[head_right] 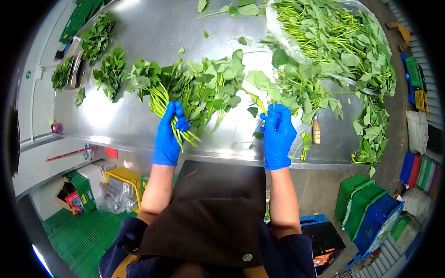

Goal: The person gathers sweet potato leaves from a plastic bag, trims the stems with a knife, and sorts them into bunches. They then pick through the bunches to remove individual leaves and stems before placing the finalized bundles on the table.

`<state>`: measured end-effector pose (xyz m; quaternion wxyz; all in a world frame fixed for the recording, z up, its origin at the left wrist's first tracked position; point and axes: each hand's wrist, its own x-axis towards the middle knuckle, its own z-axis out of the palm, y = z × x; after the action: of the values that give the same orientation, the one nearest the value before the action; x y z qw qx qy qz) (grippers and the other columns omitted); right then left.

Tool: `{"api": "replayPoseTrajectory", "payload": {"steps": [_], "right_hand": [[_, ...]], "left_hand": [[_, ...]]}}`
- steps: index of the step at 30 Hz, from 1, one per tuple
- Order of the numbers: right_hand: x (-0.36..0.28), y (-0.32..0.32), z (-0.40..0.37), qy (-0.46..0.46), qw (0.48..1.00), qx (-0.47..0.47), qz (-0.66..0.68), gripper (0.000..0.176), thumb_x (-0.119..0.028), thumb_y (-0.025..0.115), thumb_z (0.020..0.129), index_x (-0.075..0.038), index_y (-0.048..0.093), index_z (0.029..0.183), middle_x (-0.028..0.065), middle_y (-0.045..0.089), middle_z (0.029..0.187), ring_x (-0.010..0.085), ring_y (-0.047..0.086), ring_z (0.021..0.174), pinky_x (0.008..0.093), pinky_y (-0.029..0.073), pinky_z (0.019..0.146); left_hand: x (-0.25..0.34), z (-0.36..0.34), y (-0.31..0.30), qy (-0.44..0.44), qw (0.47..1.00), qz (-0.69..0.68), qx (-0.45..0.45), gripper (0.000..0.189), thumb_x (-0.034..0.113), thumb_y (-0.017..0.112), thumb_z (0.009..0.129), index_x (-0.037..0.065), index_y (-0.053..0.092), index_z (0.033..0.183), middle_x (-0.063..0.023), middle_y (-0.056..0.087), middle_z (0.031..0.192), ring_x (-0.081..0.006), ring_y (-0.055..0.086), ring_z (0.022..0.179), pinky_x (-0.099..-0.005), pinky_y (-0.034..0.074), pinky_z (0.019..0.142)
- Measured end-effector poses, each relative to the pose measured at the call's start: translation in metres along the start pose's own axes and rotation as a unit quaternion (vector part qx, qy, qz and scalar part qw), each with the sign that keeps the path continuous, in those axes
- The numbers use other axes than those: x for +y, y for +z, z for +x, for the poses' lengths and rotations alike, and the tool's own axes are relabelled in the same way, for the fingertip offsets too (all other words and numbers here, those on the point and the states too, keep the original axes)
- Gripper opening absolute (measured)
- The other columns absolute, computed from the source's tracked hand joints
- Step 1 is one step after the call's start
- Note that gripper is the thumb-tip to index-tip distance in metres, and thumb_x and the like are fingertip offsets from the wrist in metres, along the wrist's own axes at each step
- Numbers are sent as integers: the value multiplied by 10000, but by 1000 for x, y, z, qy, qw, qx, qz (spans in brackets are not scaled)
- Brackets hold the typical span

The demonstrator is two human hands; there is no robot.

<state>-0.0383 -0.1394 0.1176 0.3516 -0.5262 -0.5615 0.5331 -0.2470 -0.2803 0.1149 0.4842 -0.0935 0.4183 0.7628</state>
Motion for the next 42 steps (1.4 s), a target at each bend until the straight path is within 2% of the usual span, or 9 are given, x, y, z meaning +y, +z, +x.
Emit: {"api": "replayPoseTrajectory", "payload": {"steps": [9, 14, 22, 24, 26, 30, 31, 37, 42], "right_hand": [[-8, -5, -2, 105, 930, -30, 350, 157, -140, 514, 929, -27, 582, 1015, 56, 602, 809, 63, 455, 562, 201, 360, 497], [0, 32, -29, 136, 933, -187, 274, 194, -169, 542, 917, -33, 583, 1050, 38, 597, 821, 85, 515, 627, 203, 404, 547], [19, 36, -12, 74, 947, -170, 263, 167, -94, 507, 924, 22, 529, 1041, 78, 629, 833, 131, 598, 772, 279, 492, 759], [13, 32, 3, -5, 990, -134, -47, 318, -183, 598, 894, 0, 500, 1134, 69, 611, 905, 154, 598, 745, 282, 473, 674], [1, 34, 11, -197, 942, -14, -271, 437, -254, 640, 863, 5, 489, 1180, 99, 591, 892, 191, 586, 713, 297, 467, 657], [-29, 56, 2, 12, 966, -252, 53, 264, -189, 696, 806, -3, 652, 989, 80, 626, 884, 127, 586, 721, 262, 477, 659], [-32, 63, -1, 7, 970, -236, 55, 172, -108, 689, 799, -2, 668, 933, 59, 638, 854, 87, 576, 713, 240, 477, 650], [-30, 73, 2, 73, 965, -210, 142, 121, -87, 687, 808, -31, 674, 915, -3, 623, 787, 48, 534, 682, 200, 424, 588], [-37, 69, 1, 135, 950, -209, 191, 152, -76, 714, 793, -22, 665, 926, -13, 620, 747, 42, 527, 641, 185, 433, 571]], "left_hand": [[-25, -3, 42, 30, 997, 74, 12, 175, 126, 582, 894, 63, 556, 1054, -57, 625, 883, -60, 414, 512, -205, 318, 460], [-43, -7, 64, 4, 992, 115, -40, 168, 120, 660, 823, 51, 558, 937, -95, 632, 856, -93, 484, 541, -222, 388, 463], [-30, -4, 61, 46, 990, 124, 57, 176, 155, 654, 845, 56, 577, 969, -44, 594, 749, -99, 526, 559, -223, 420, 467], [-31, -3, 56, 64, 989, 127, 42, 203, 145, 664, 836, 54, 581, 998, -29, 593, 778, -88, 530, 573, -213, 423, 483], [-37, -3, 58, 88, 987, 122, 49, 207, 132, 670, 827, 52, 580, 996, -30, 597, 796, -89, 529, 568, -208, 419, 478], [-41, -1, 46, 109, 978, 173, -34, 195, 63, 662, 801, 30, 576, 973, -40, 587, 790, -98, 515, 543, -211, 402, 461], [-41, -5, 47, 105, 979, 174, -14, 203, 27, 616, 804, 33, 579, 1004, -24, 599, 847, -121, 572, 736, -224, 462, 659], [-26, -7, 42, 81, 962, 261, -25, 164, 29, 672, 773, 16, 587, 913, -48, 590, 734, -114, 530, 554, -230, 393, 459], [-17, 1, 39, 124, 971, 201, 21, 132, 33, 676, 771, 18, 590, 869, -54, 596, 723, -135, 566, 601, -235, 435, 519]]}}
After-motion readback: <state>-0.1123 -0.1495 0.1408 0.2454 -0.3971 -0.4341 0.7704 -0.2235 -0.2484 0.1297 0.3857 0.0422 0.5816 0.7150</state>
